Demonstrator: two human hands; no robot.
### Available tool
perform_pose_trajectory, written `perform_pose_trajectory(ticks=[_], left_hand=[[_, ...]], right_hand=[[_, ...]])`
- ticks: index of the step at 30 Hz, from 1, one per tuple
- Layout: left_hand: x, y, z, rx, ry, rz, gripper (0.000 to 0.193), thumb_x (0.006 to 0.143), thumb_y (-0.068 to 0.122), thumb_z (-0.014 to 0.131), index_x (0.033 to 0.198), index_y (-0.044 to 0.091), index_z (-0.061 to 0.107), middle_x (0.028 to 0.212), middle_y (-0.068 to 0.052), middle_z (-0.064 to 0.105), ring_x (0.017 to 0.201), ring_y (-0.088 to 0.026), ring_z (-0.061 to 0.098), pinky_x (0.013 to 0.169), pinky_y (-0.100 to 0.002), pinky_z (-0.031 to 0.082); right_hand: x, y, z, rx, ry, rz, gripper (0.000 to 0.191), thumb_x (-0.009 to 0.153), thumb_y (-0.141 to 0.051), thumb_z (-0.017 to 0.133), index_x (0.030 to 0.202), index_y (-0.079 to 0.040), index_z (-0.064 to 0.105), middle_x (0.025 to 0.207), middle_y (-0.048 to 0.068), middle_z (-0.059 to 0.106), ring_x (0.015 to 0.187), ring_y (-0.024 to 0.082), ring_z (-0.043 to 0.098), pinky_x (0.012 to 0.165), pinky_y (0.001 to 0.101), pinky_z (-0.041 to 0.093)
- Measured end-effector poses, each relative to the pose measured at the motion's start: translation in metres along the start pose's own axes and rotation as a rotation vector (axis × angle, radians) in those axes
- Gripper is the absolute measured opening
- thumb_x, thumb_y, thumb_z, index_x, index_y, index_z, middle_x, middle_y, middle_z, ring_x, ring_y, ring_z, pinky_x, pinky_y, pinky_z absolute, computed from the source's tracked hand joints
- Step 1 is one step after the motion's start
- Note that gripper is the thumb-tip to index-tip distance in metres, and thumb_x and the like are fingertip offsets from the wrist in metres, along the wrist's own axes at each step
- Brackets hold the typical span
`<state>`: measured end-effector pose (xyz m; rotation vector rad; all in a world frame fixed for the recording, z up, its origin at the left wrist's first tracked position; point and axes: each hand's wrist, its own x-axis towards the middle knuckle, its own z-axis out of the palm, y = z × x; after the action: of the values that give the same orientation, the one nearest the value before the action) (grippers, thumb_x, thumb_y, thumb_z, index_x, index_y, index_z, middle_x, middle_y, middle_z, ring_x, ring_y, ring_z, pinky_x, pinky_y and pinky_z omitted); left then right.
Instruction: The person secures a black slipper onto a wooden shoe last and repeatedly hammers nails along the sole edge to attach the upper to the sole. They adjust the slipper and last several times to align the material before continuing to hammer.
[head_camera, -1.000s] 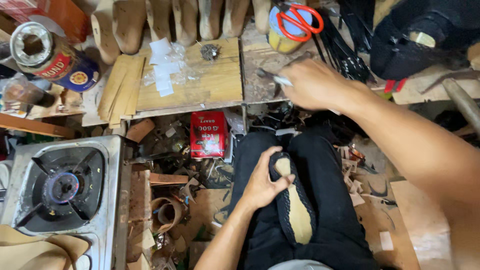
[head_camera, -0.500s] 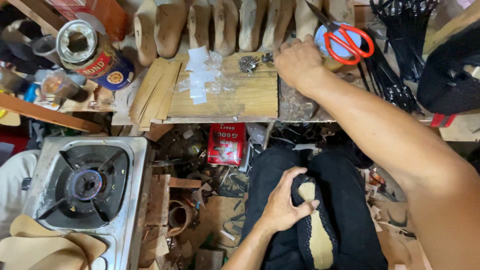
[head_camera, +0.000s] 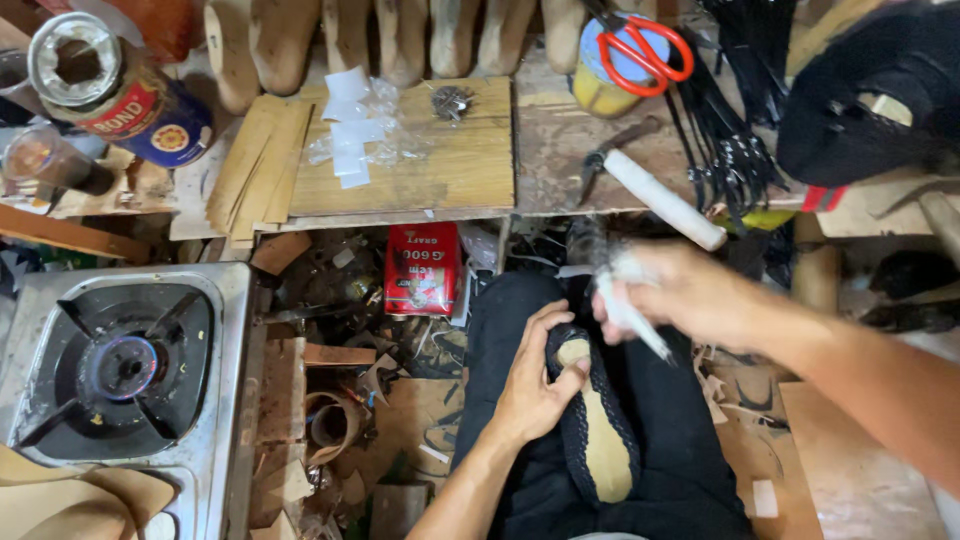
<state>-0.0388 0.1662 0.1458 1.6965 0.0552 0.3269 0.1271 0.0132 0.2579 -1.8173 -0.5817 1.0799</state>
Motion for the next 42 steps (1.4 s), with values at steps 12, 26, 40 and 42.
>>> perform_pose_trajectory(ticks=[12,26,40,42], left_hand=[[-0.007,0.059,0.061,0.248,-0.060,0.172,0.050,0.080,0.008,0.074,0.126,0.002,0.055,0.129,-0.017,0.057,0.118,-0.037,0.056,0.102,-0.043,0.047],[-0.017,0.059,0.065,0.333,-0.090,0.166,0.055,0.080,0.008,0.074,0.130,0.003,0.051,0.133,-0.019,0.055,0.122,-0.040,0.053,0.104,-0.046,0.046],[0.029,0.012,0.038,-0.218,-0.623,-0.226,0.024,0.107,0.027,0.056,0.114,0.005,0.063,0.112,-0.002,0.064,0.111,-0.011,0.055,0.102,-0.028,0.043],[0.031,0.003,0.040,-0.319,-0.618,-0.281,0.020,0.106,0.024,0.061,0.110,0.005,0.063,0.105,-0.001,0.063,0.106,-0.011,0.055,0.099,-0.027,0.044]], right_hand=[[-0.130,0.035,0.010,0.017,-0.071,0.308,0.029,0.091,-0.023,0.061,0.115,-0.009,0.070,0.100,0.002,0.076,0.092,0.011,0.071,0.081,0.0314,0.062],[-0.145,0.076,0.080,-0.428,0.486,-0.179,0.032,0.093,-0.016,0.055,0.121,-0.002,0.056,0.080,0.019,0.070,0.070,0.037,0.069,0.063,0.0466,0.052],[-0.157,0.073,0.042,-0.583,0.162,0.090,0.013,0.089,-0.016,0.055,0.097,-0.006,0.058,0.068,0.020,0.065,0.067,0.039,0.068,0.065,0.0493,0.050],[-0.153,0.077,0.047,-0.581,0.193,0.078,0.014,0.090,-0.017,0.056,0.098,-0.006,0.059,0.069,0.020,0.066,0.068,0.039,0.068,0.064,0.0489,0.051]])
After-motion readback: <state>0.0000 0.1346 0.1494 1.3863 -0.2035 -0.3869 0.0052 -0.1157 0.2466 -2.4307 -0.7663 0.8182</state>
